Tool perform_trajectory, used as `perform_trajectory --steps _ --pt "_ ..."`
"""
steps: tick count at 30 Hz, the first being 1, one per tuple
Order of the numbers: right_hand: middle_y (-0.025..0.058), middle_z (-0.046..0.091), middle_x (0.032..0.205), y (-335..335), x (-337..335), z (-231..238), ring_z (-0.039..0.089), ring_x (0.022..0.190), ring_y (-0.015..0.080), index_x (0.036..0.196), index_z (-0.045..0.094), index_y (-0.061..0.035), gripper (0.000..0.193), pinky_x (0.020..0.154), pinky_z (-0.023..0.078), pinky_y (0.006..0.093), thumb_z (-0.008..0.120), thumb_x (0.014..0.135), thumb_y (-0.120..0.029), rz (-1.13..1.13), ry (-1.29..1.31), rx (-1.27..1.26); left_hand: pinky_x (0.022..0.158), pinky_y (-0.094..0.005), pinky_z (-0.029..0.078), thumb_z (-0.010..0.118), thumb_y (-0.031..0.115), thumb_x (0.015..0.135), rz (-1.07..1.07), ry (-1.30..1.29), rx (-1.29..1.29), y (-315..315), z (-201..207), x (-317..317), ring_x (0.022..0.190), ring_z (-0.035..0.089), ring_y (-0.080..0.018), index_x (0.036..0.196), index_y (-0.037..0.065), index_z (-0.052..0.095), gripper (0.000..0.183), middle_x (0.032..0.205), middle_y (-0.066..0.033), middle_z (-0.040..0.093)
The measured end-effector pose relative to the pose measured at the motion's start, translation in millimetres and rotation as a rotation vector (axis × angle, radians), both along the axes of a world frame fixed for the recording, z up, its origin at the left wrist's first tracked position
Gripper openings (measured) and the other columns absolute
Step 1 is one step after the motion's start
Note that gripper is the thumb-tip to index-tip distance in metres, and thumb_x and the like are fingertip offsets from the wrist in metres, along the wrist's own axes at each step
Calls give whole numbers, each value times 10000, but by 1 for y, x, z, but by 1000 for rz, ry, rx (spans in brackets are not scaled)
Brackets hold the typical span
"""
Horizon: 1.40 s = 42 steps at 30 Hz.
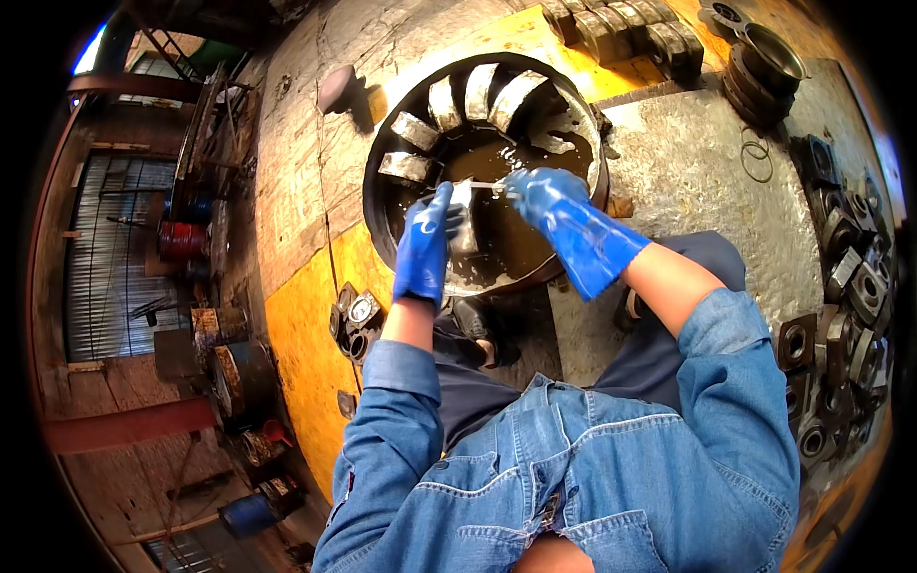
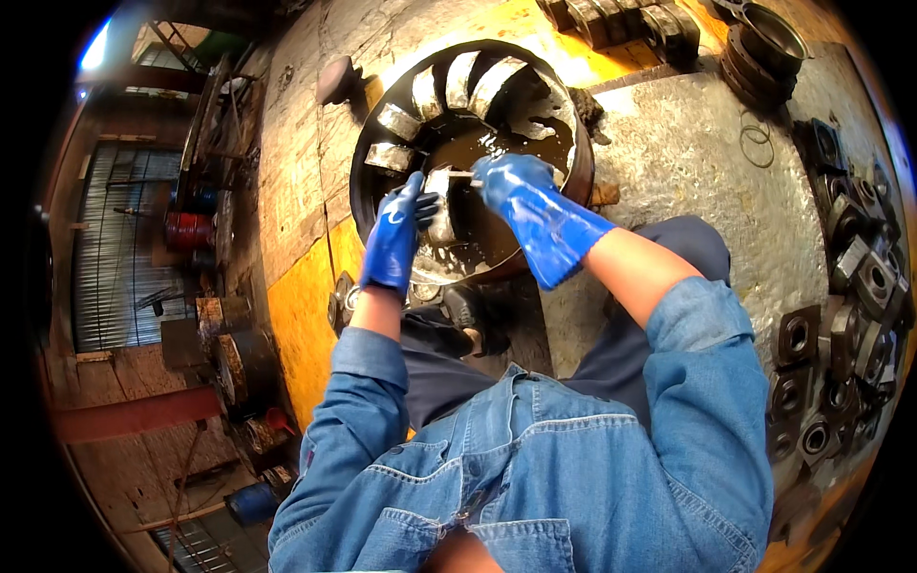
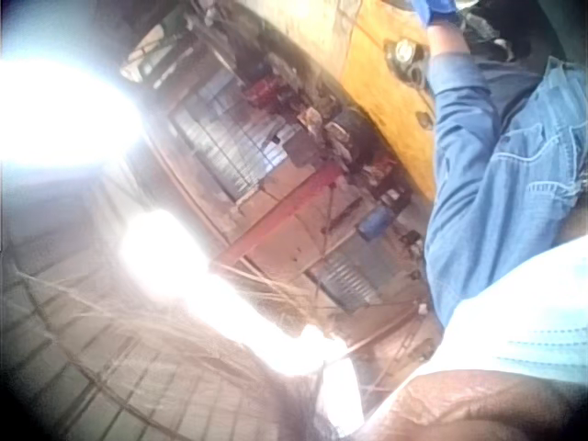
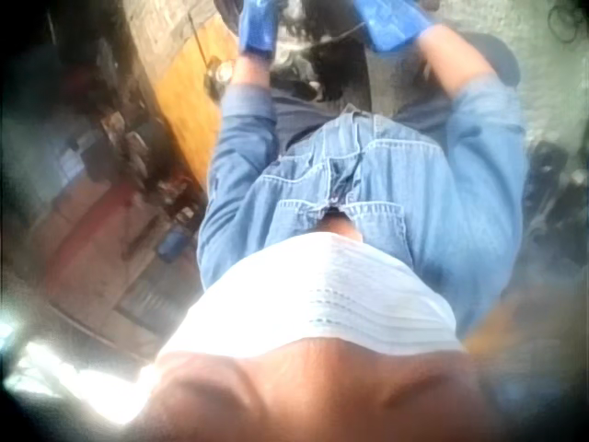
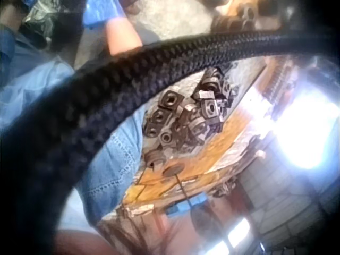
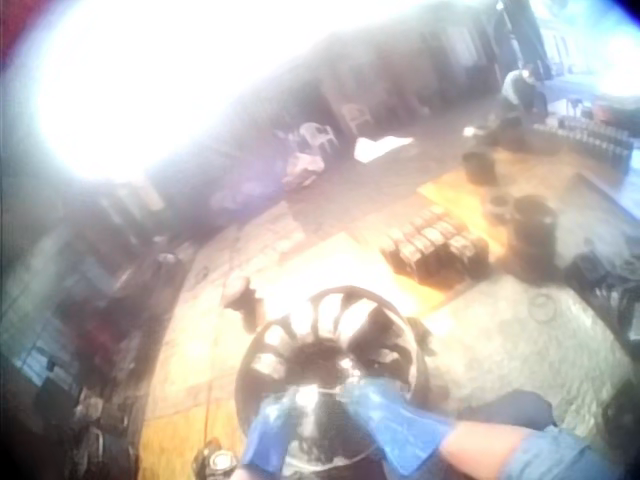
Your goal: The person cleans metal parts in a tub of liquid using a brush. They pick up individual metal components, scrub them with the brush, and place them back into the liquid.
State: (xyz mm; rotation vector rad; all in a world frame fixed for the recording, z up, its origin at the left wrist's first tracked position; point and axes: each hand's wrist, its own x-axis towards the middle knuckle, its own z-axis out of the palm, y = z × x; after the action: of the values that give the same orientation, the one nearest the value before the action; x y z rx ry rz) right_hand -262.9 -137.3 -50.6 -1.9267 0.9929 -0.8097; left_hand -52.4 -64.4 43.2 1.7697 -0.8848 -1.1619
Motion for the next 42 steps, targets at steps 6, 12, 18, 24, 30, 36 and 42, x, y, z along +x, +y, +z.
perform_trajectory --steps 6,12,18,24,30,36,42 --pt "145 788 936 -7 -2 27 770 912 367 973 808 -134 280 776 612 489 598 1011 -314 -140 640 147 1058 -488 541 830 536 819 -146 -906 380 -6 -36 -6 1239 680 -452 1389 -55 597 854 1315 -311 696" --pt "98 806 1136 -18 12 -6 780 1053 287 1080 833 -150 211 918 606 417 670 970 -227 113 857 199 1044 -483 558 720 319 864 -134 -1040 620 -32 -65 -15 1253 688 -427 1339 -53 641 609 1329 -254 711" --pt "120 779 1244 -16 39 7 756 1147 351 1206 806 -125 276 893 623 509 684 970 -201 187 952 387 1031 -469 565 733 387 856 -122 -1029 652 -16 -64 -25 1207 721 -389 1312 -59 659 642 1272 -271 732" --pt "94 784 1244 -12 64 6 762 1134 362 1222 801 -125 298 891 626 511 735 941 -198 220 979 388 925 -452 598 719 402 864 -188 -984 525 -4 -73 14 1062 762 -411 1194 -96 695 598 1163 -294 756" --pt "62 804 1184 1 96 19 780 1067 339 1198 811 -109 372 796 618 575 866 838 -189 276 1159 300 1033 -496 535 677 409 858 -186 -804 422 17 -54 62 1188 693 -468 1259 -100 662 648 1231 -349 710" --pt "47 819 1044 13 111 -11 795 960 276 1091 827 -107 349 706 598 542 874 763 -216 333 1243 256 1058 -498 523 656 392 861 -136 -702 381 22 -68 86 1216 663 -489 1254 -106 675 635 1251 -362 693" --pt "165 791 1188 26 122 39 777 1084 374 1282 729 -54 339 791 614 615 554 1014 -167 276 1194 208 1059 -491 533 682 391 846 -114 -682 415 30 -82 104 1222 667 -468 1282 -100 654 657 1277 -351 687"
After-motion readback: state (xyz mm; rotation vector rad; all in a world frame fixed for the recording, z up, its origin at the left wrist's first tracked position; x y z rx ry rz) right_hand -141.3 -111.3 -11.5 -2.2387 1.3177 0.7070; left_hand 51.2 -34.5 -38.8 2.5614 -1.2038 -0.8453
